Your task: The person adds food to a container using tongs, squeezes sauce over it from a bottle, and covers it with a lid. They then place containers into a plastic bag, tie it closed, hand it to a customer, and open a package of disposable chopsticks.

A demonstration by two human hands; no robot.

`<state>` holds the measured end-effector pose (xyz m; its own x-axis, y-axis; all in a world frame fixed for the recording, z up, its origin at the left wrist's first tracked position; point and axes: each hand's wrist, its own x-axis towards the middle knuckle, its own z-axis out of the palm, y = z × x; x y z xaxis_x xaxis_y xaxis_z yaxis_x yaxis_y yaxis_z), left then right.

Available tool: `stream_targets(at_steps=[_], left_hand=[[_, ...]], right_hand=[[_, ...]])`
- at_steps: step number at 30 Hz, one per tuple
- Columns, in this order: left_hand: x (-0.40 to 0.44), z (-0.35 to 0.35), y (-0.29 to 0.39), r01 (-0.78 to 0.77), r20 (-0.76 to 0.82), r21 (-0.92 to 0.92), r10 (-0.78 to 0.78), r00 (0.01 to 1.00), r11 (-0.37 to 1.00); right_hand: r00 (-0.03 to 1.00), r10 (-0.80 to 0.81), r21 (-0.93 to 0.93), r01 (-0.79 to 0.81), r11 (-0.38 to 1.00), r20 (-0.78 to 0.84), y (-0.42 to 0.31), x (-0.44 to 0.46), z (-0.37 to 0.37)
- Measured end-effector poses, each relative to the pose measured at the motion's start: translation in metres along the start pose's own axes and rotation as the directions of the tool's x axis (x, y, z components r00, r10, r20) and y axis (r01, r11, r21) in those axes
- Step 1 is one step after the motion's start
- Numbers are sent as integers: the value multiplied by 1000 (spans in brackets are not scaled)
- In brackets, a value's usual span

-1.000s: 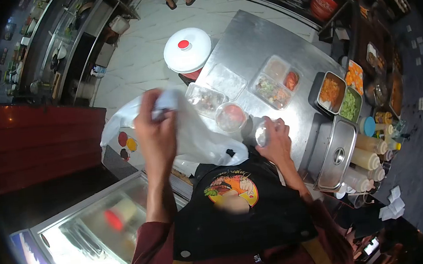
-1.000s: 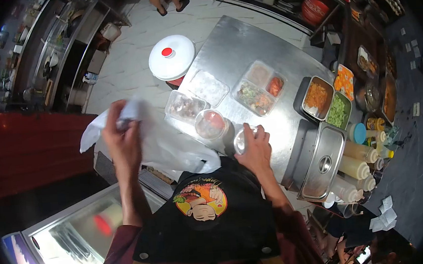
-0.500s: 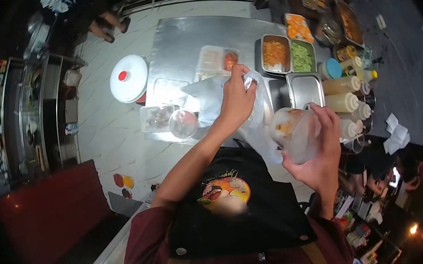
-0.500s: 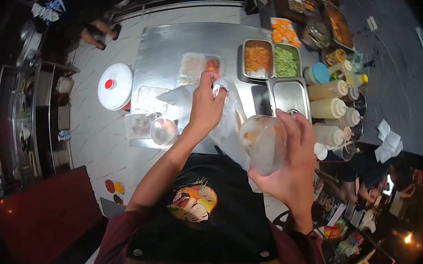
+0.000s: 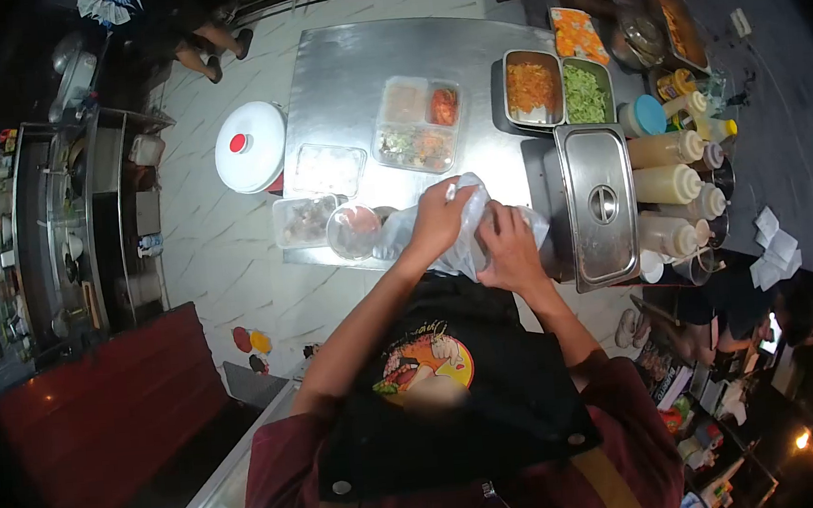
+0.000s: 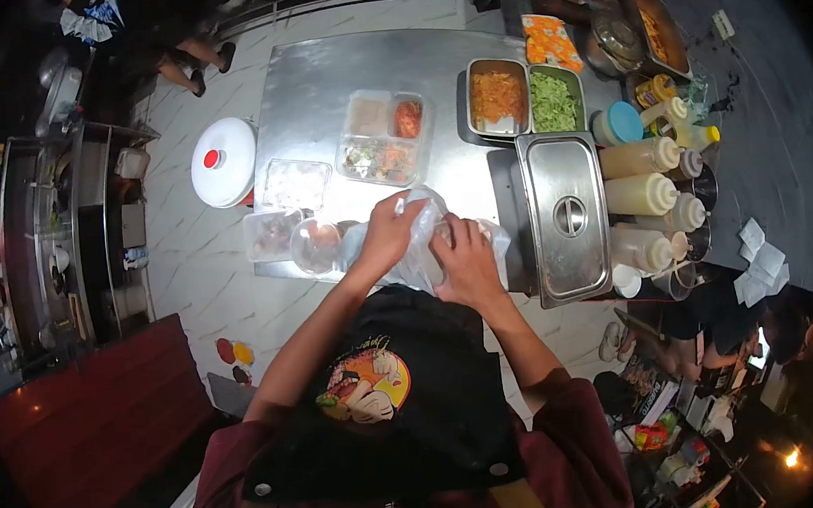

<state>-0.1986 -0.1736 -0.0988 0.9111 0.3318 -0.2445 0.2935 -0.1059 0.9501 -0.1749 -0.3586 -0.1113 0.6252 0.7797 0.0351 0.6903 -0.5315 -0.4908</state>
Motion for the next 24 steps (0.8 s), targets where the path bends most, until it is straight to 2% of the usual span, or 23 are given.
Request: stream_targets(at_steps=[2, 5, 6, 9, 13, 14, 16, 19, 20, 22, 23, 24], left_hand=[[1, 0, -1, 51, 99, -31, -47, 994, 998], [-21, -7, 13, -12, 188, 130, -13, 982, 991], [-27, -18, 28, 110, 251, 200, -159, 955, 974], [-50, -28, 25, -130, 83, 470, 103, 991, 873], [-62, -28, 17, -198, 128, 482, 155, 980, 854], [-62, -25, 14, -117, 132, 468, 61, 989, 876], [-60, -24, 22, -131, 139, 458, 74, 987, 879], [-63, -19, 35, -218, 175, 474, 151, 973, 853], [-64, -22, 41, -259, 196, 488, 184, 963, 833], [-64, -28, 64, -263, 294, 616, 93, 951, 743], [-63, -31, 71, -272, 336, 672, 44, 941, 689], [-60, -37, 67, -351, 374, 681, 107, 921, 643]], right_hand=[[994, -68, -45, 72, 996, 83, 13, -2, 29], [981, 36, 83, -53, 995, 193, 16, 1, 39], [970, 118, -78, -104, 992, 214, 11, 1, 37], [954, 281, -51, -277, 960, 102, -10, 11, 10], [908, 398, 84, -389, 917, -130, -32, 20, -14], [897, 416, 108, -404, 908, -148, -36, 23, -12], [869, 459, 153, -436, 887, -184, -38, 28, -7], [872, 485, -159, -471, 868, 70, -13, 34, 16], [861, 495, -148, -478, 866, 113, -7, 37, 23], [885, 459, 2, -461, 888, 80, -11, 40, 9], [905, 420, 0, -421, 907, 69, -7, 39, 12], [923, 381, -4, -381, 924, 58, -4, 38, 14]])
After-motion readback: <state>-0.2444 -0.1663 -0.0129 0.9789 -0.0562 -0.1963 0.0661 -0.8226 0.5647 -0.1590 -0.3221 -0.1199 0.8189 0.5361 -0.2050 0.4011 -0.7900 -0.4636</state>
